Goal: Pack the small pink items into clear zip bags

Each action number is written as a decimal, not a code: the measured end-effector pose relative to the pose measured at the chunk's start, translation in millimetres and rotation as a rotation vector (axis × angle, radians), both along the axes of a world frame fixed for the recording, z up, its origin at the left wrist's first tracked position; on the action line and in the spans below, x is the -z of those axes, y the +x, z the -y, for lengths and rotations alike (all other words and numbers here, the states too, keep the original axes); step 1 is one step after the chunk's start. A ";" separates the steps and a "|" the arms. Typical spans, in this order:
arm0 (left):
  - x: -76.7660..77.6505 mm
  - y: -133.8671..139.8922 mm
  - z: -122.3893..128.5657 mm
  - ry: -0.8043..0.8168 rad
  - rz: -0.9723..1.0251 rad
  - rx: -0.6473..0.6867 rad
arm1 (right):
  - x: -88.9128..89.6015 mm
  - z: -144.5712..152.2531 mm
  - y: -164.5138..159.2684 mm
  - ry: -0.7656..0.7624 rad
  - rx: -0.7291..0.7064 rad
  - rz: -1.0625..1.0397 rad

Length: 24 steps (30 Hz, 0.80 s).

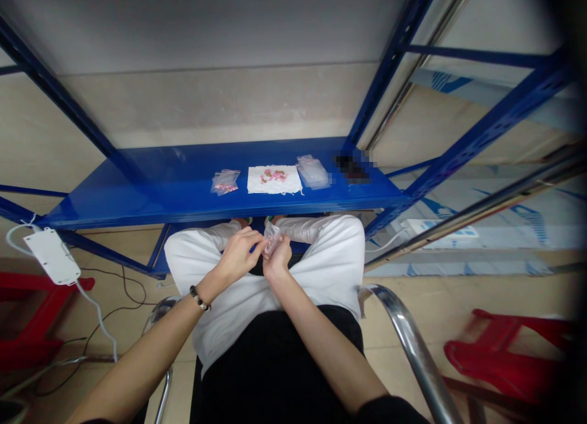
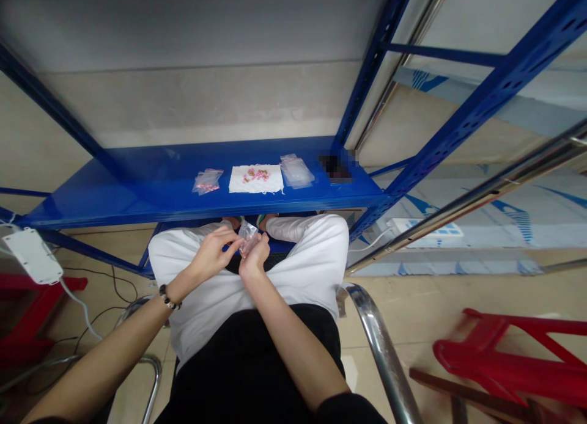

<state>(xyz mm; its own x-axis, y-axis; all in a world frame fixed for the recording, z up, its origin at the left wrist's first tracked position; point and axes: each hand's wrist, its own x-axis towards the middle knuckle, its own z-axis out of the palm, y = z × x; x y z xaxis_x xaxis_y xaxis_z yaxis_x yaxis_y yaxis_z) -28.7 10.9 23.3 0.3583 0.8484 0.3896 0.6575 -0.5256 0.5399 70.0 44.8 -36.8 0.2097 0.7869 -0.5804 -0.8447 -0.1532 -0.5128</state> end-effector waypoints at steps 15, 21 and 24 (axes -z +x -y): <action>1.8 2.2 -0.3 -0.084 0.116 -0.069 | -3.7 0.9 0.8 0.008 -0.042 -0.035; 2.7 2.4 -0.7 -0.112 0.160 -0.028 | -5.3 1.4 2.1 0.025 -0.073 -0.057; 3.6 4.5 0.4 -0.091 0.193 -0.060 | -5.8 1.8 1.0 0.016 -0.081 -0.052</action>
<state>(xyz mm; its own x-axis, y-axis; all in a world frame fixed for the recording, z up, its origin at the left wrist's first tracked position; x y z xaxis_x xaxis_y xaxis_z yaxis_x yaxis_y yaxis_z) -24.2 10.5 19.7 0.2317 0.9009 0.3671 0.5658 -0.4318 0.7024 71.0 42.9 -31.0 0.1154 0.8090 -0.5763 -0.8553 -0.2141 -0.4718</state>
